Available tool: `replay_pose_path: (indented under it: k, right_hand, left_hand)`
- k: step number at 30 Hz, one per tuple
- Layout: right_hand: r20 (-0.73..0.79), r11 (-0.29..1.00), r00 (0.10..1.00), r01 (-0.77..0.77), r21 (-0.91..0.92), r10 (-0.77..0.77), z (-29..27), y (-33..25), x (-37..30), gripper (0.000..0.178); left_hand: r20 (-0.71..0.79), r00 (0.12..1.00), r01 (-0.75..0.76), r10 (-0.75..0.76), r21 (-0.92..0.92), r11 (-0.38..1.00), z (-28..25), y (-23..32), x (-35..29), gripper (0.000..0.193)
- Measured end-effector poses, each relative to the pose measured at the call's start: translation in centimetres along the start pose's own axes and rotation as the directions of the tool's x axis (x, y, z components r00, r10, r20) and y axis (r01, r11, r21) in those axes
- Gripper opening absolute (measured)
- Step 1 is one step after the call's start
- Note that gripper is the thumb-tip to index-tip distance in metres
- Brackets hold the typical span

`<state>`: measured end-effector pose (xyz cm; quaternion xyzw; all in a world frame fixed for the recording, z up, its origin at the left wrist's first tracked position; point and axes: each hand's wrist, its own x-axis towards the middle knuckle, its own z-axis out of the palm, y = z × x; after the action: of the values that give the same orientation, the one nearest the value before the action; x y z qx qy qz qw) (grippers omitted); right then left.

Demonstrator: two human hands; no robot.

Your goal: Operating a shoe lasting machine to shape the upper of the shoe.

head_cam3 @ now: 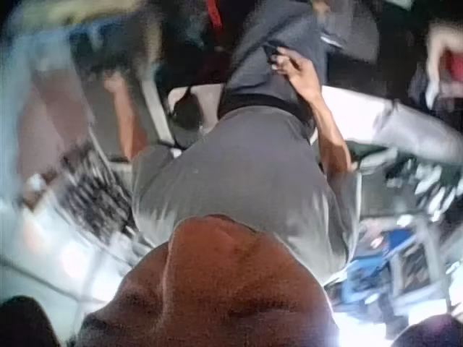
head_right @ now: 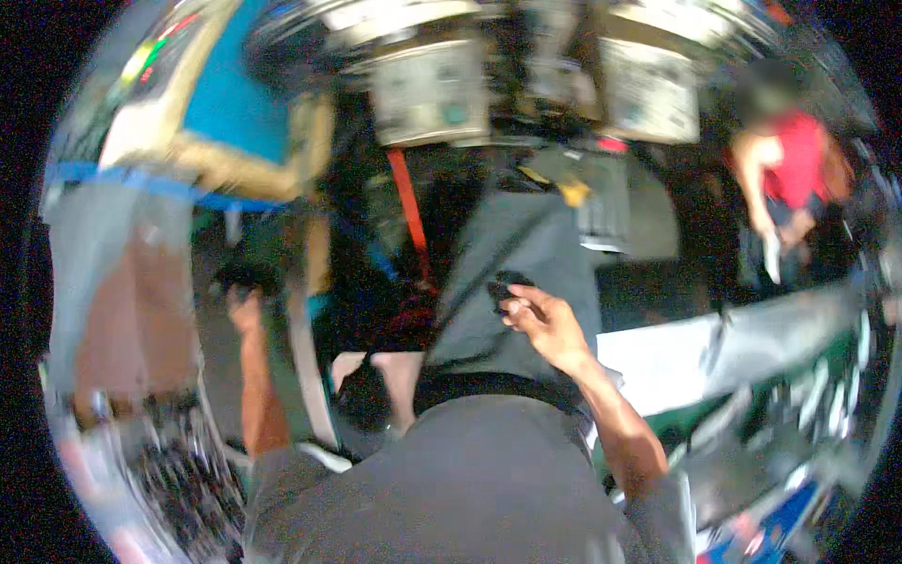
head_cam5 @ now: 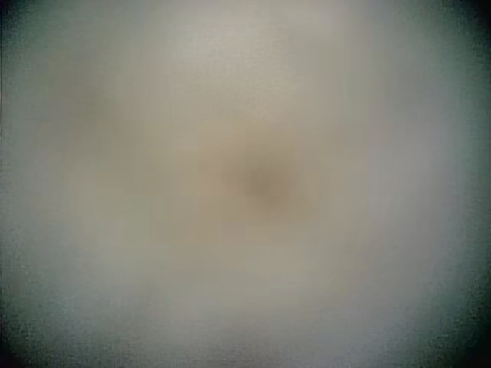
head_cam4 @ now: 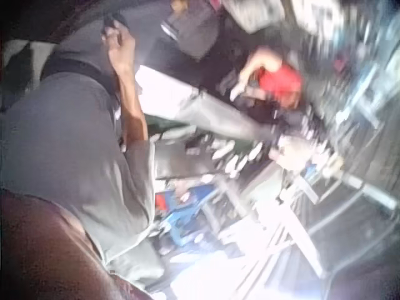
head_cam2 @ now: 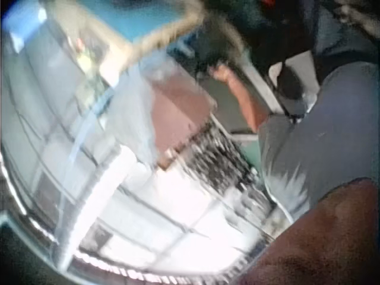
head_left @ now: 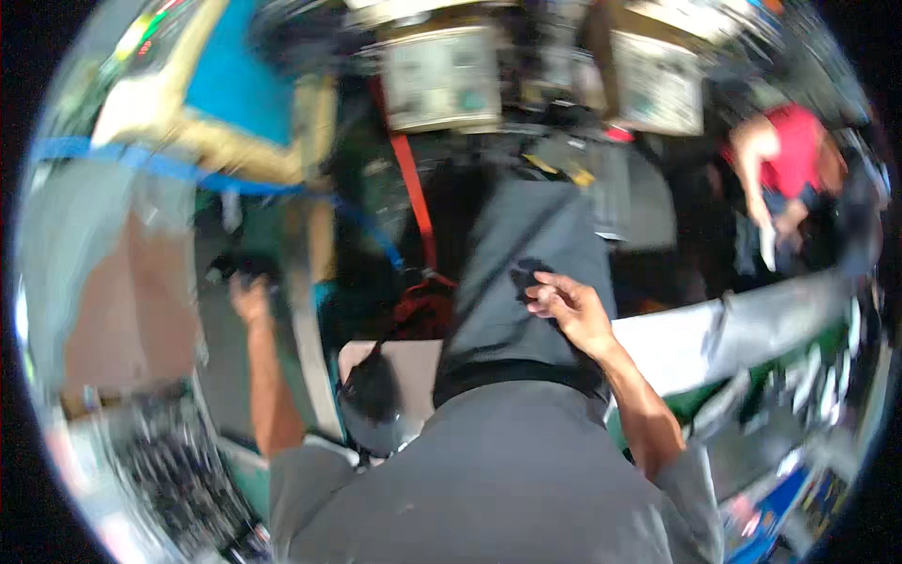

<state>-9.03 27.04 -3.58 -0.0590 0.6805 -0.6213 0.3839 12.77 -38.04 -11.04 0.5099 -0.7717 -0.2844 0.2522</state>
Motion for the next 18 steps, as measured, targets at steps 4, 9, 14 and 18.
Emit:
replay_pose_path:
  k: [4,9,14,18]
  right_hand:
    - [-0.378,0.998,0.925,-0.054,-0.037,0.036,-6.4,2.5,-4.8,0.048]
    - [-0.914,0.883,0.396,-0.394,-0.253,-0.086,-16.9,14.5,-21.4,0.047]
    - [-0.959,0.69,-0.049,-0.684,0.237,0.281,-11.4,28.5,-43.7,0.1]
    - [-0.91,0.713,0.001,-0.622,0.324,0.414,-5.1,36.7,-47.4,0.114]
  left_hand:
    - [0.401,0.916,0.161,-0.023,-0.315,0.935,4.1,5.4,2.0,0.045]
    - [0.7,0.467,-0.275,0.541,-0.467,0.841,18.8,12.1,-5.2,0.052]
    - [0.836,0.305,0.272,0.456,-0.536,0.8,25.1,25.5,-25.2,0.056]
    - [0.899,0.227,0.412,0.376,-0.438,0.799,24.2,32.3,-31.1,0.055]
